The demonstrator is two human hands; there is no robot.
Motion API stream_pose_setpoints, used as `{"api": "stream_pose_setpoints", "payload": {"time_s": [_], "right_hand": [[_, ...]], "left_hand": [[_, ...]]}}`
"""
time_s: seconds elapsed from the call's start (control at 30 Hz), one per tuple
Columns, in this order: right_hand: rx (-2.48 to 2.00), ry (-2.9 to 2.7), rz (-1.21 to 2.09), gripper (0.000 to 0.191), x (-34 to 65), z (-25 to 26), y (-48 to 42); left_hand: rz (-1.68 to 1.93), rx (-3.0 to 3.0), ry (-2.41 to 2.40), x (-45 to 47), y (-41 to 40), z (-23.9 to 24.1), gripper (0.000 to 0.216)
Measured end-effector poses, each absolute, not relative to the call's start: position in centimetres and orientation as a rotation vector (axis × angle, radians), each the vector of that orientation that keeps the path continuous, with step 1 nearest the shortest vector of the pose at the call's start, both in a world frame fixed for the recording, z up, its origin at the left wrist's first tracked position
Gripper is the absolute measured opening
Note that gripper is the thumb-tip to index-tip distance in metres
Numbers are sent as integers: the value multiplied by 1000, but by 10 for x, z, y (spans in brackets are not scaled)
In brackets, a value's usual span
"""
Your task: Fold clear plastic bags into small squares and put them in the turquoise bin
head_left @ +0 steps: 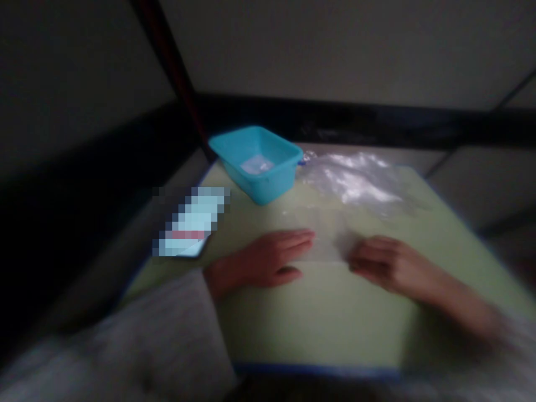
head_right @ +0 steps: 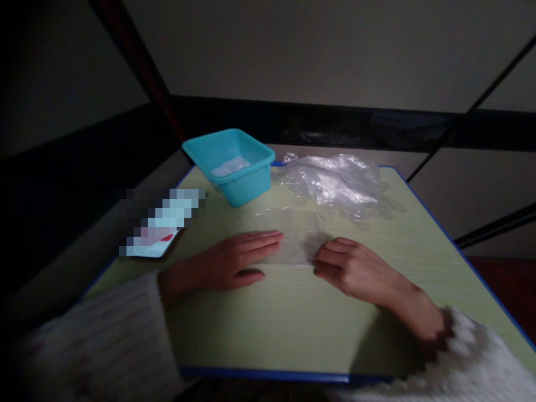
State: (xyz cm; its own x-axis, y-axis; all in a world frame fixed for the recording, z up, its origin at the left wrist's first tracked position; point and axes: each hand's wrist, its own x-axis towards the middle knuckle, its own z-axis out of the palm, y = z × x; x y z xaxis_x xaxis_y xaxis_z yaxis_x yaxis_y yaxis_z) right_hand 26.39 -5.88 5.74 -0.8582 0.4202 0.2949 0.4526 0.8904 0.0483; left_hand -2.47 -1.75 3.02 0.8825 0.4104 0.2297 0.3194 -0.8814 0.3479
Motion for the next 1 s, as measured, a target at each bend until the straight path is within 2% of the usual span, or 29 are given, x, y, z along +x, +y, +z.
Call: {"api": "stream_pose_setpoints", "payload": {"time_s": [0.2, 1.0], "right_hand": [[-708, -2827, -283, 22, 263, 60, -61], [-857, -2824, -362, 15, 258, 47, -59]], "left_hand": [[389, 2796, 604, -22, -19, 32, 53], [351, 2931, 610, -22, -20, 30, 51]]}}
